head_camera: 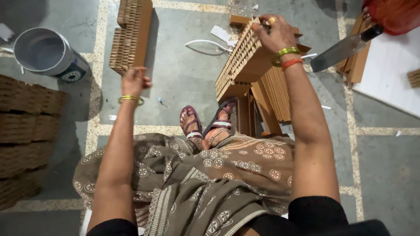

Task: The person sits on the floor and assembles small cardboard boxes by hand. They pick up flat cardboard pieces, fold them into shape, and press the edges to secure the structure. The person handles multiple pieces sequentially, stacking the finished boxes nearby.

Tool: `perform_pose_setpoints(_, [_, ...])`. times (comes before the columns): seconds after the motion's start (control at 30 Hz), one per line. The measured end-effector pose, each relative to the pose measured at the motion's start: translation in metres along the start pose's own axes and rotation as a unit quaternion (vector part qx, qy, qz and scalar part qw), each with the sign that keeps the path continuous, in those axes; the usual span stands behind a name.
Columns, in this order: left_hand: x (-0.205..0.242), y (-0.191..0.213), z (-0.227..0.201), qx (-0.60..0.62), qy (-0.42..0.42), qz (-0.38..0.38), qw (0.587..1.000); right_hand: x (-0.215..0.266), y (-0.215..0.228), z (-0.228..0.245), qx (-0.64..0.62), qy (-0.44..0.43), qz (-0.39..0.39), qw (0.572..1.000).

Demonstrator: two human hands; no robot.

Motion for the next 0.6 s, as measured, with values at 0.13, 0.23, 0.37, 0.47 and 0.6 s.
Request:
perform_pose_setpoints(0.13, [0.013,-0.052,0.053,-0.203,0.005,0.088,0.975,0.01,-0.01,0.051,0.065,-0.084,0.101,0.989])
perform_pose_setpoints(0.23, [0.005,-0.062,0.082,-0.296,-0.034,0.122,0.947,0.005,-0.023,0.087,0.127,-0.064,0.128,0.982])
perform_pose_setpoints(0.37, [-0.021,-0.058,0.121,-0.329,-0.008,0.149,0.933,0.009,-0.037,0.143,0.116,0.011,0.102,0.988])
perform_pose_setpoints(0.47, [-0.044,-0.045,0.145,-0.285,0.022,0.131,0.949,0.013,-0.038,0.203,0.074,0.112,0.084,0.987])
perform_pose_setpoints(0.6, [-0.067,0.003,0.132,-0.323,-0.025,-0.047,0.945,0.031,-0.01,0.263,-0.04,0.336,0.002,0.941])
Point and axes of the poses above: each hand's wrist, its own x-axis away from the middle knuckle, its own y-axis out of the back of the hand, z = x × y, the point moved 9 cm from there along -x, towards the middle knuckle, and after that the axes turned 10 degrees about y, right-handed, at the moved point
